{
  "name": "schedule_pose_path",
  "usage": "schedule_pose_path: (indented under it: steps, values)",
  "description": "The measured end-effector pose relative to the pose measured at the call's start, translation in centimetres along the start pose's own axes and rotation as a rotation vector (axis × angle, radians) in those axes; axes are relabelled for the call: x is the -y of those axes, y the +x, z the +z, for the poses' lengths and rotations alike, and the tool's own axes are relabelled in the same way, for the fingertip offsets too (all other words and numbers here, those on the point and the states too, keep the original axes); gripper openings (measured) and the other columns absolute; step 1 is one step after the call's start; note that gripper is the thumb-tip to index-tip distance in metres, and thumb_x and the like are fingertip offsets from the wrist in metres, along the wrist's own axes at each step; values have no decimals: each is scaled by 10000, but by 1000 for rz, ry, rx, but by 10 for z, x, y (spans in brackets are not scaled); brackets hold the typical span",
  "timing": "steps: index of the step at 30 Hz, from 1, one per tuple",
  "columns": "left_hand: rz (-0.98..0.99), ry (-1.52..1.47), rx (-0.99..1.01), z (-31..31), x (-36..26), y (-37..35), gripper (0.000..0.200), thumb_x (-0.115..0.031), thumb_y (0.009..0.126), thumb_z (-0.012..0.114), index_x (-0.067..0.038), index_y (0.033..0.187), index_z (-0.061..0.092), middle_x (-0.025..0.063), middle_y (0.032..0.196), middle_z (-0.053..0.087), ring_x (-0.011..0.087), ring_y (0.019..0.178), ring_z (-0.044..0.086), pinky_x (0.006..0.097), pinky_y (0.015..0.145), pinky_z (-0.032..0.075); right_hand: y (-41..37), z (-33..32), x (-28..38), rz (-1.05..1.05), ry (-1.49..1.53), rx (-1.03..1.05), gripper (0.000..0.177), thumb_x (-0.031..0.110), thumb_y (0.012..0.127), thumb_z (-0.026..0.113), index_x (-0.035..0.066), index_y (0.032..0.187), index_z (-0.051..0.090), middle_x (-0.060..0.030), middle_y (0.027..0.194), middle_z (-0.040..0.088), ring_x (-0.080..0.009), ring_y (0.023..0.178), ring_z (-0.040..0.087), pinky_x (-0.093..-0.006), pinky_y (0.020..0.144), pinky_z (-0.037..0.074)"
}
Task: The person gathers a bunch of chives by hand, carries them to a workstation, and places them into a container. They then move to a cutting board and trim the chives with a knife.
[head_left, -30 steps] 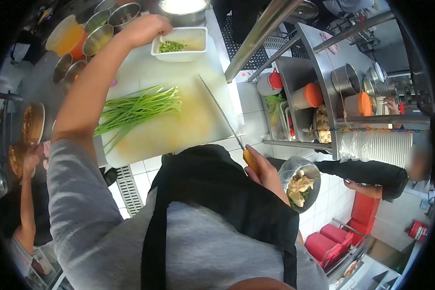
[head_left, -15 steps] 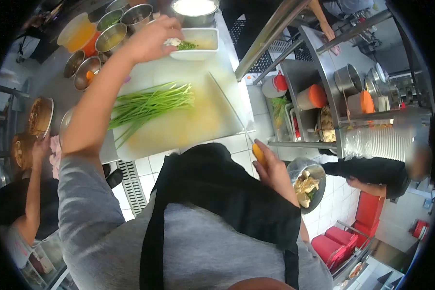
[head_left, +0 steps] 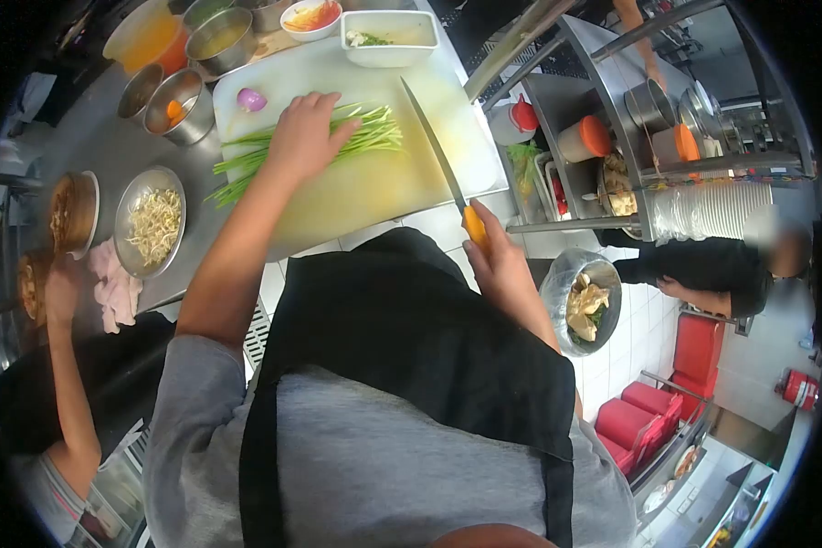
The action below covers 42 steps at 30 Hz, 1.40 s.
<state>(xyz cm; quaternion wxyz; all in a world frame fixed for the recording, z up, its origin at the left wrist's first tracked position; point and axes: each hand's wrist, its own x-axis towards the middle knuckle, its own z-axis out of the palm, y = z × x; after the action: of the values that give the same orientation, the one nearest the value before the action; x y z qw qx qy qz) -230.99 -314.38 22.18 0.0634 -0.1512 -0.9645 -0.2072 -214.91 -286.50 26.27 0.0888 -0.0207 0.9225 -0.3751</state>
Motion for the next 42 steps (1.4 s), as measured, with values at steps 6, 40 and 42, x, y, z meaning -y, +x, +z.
schedule_pose_path:
  steps: [6, 40, 42]
  values:
    - [-3, -101, 41, 14, 15, 23, 250, -281, 848, 589, -92, 1001, 645, 107, 995, 649, 288, 950, 597, 409, 816, 470, -9, 41, 26, 15, -38, -57, 526, 110, 870, 554, 101, 1359, 359, -284, 1114, 562, -447, 995, 559, -459, 854, 457]
    - [93, -117, 161, 29, 22, 81, 160, -228, 746, 581, -98, 769, 670, 129, 794, 666, 315, 756, 642, 428, 691, 507, -17, 59, 38, 56, -84, -149, 501, 181, 867, 543, 76, 1322, 360, -254, 951, 593, -433, 868, 577, -493, 765, 457]
    - [140, -113, 122, 29, 9, 81, 139, -222, 742, 605, -102, 765, 669, 125, 784, 665, 303, 743, 643, 414, 679, 508, -17, 56, 43, 95, -86, -115, 487, 205, 874, 540, 83, 1314, 370, -247, 945, 598, -426, 864, 585, -498, 757, 456]
